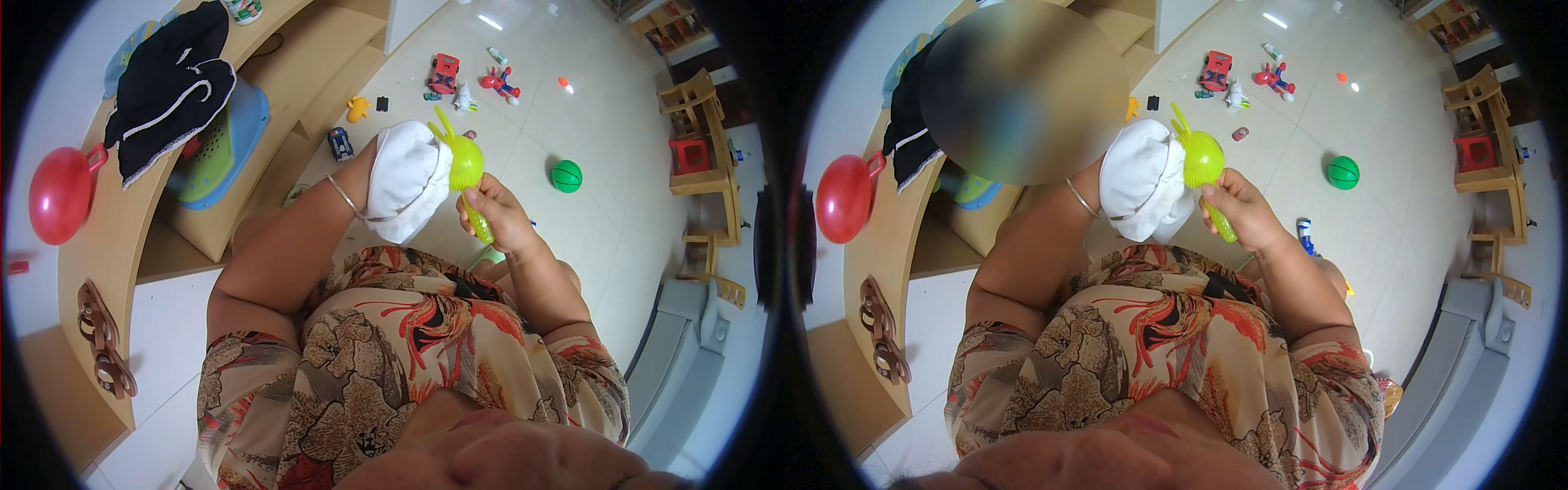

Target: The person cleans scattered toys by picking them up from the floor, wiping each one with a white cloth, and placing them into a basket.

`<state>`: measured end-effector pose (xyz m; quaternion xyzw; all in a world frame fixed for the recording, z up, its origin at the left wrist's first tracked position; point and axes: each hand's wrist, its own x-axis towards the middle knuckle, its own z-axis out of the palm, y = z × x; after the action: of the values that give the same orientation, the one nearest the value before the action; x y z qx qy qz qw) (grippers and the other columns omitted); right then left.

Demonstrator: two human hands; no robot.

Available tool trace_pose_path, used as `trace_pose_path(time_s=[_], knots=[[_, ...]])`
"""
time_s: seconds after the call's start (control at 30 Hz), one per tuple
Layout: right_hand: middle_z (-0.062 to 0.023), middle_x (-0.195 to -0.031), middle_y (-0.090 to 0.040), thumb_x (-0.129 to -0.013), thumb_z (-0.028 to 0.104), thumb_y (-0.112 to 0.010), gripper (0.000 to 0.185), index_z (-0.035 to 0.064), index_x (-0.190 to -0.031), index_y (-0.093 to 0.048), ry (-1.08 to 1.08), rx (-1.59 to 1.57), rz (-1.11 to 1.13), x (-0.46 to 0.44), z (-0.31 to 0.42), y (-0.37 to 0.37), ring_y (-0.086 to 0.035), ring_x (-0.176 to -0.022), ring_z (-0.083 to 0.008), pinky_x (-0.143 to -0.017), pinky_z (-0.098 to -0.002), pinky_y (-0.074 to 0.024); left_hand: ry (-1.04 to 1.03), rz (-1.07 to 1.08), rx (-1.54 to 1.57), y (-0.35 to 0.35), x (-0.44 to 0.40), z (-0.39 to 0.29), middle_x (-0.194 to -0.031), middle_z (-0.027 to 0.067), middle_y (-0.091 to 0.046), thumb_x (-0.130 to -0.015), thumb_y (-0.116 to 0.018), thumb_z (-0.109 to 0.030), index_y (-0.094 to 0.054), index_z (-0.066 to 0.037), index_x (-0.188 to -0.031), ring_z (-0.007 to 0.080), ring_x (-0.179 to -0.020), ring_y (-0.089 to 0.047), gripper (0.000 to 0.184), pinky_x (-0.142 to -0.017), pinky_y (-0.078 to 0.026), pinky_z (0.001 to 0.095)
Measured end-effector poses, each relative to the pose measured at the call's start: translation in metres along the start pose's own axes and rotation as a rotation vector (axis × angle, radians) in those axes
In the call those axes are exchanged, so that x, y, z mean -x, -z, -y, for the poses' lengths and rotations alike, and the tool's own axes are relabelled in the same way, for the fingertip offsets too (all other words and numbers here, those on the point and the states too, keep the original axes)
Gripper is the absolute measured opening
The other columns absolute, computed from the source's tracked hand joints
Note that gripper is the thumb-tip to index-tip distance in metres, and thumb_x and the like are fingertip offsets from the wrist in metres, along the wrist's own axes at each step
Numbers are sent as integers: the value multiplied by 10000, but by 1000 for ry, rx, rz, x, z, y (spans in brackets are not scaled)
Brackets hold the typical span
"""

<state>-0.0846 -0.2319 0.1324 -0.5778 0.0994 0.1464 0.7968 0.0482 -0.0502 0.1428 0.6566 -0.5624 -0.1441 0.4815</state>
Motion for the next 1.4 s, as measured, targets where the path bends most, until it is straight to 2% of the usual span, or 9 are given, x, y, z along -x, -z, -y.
trace_pose_path(time_s=[0.17, 0.37, 0.43, 0.67, 0.77, 0.9, 1.0, 1.17, 1.4], knots=[[-42, -751, -529, -923, 172, -501, 162, 74, -1043, -453, 113, 80, 127, -1, -1, 2, -499, -601, -108, -548, -228, -416, -295, -128, -263, 11, 6, -21, -742, 84, -584, -769, -581, -106, -590, -39, -825, 199, -697, -563, 88, -661, -462, 298], [-39, -775, -520, -916, 147, -514, 140, 76, -1009, -437, 190, 82, 104, -3, -1, 1, -496, -635, -103, -561, -234, -426, 134, -119, 634, -8, 13, 7, -844, 100, -594, -785, -620, -163, -591, -13, -962, 237, -768, -536, 234, -692, -435, 306], [-34, -776, -518, -910, 137, -523, 137, 72, -993, -434, 204, 95, 49, -5, -3, -3, -492, -628, -101, -554, -235, -426, -283, -124, -296, -1, 14, 4, -853, 104, -585, -788, -616, -176, -577, -6, -984, 242, -774, -538, 262, -721, -431, 318], [-78, -745, -561, -853, 151, -606, 237, 31, -935, -418, 471, 770, -410, -17, -17, -3, -554, -643, -140, -548, -298, -448, -79, -125, -150, -24, 2, 12, -944, 118, -572, -783, -611, -182, -541, -22, -1039, 250, -853, -551, 309, -777, -446, 325], [-107, -737, -578, -831, 179, -637, 292, 17, -925, -412, 491, 1306, -468, -5, -4, -16, -592, -682, -170, -578, -314, -457, 75, -253, 760, -40, -4, 10, -975, 126, -565, -809, -577, -170, -530, -15, -1050, 248, -915, -551, 290, -834, -441, 328], [-98, -758, -592, -849, 187, -615, 269, 24, -938, -421, 466, 1036, -385, -7, -14, -11, -603, -672, -190, -563, -307, -464, 46, -282, 1342, -44, -1, 19, -989, 128, -574, -818, -571, -167, -526, -8, -1043, 238, -955, -550, 280, -854, -442, 330], [-89, -776, -602, -874, 178, -574, 214, 34, -961, -441, 238, 215, -212, -7, -7, -16, -595, -634, -198, -531, -308, -466, 33, -296, 165, -31, 7, 25, -952, 126, -587, -824, -581, -168, -538, -10, -1007, 211, -913, -560, 246, -823, -455, 325], [-78, -711, -560, -902, 262, -506, 219, 58, -973, -473, -187, -217, 108, -1, 5, -7, -521, -530, -160, -455, -265, -411, 128, -300, 5, -30, 9, 19, -892, 118, -594, -810, -602, -177, -571, -21, -983, 253, -797, -568, 235, -751, -461, 333], [-63, -661, -511, -879, 294, -514, 235, 79, -967, -473, -182, -402, 53, -1, 6, -2, -453, -480, -148, -414, -244, -338, 242, -285, -430, -7, -2, 20, -762, 119, -606, -774, -573, -231, -596, -64, -813, 270, -720, -586, 172, -641, -473, 356]])
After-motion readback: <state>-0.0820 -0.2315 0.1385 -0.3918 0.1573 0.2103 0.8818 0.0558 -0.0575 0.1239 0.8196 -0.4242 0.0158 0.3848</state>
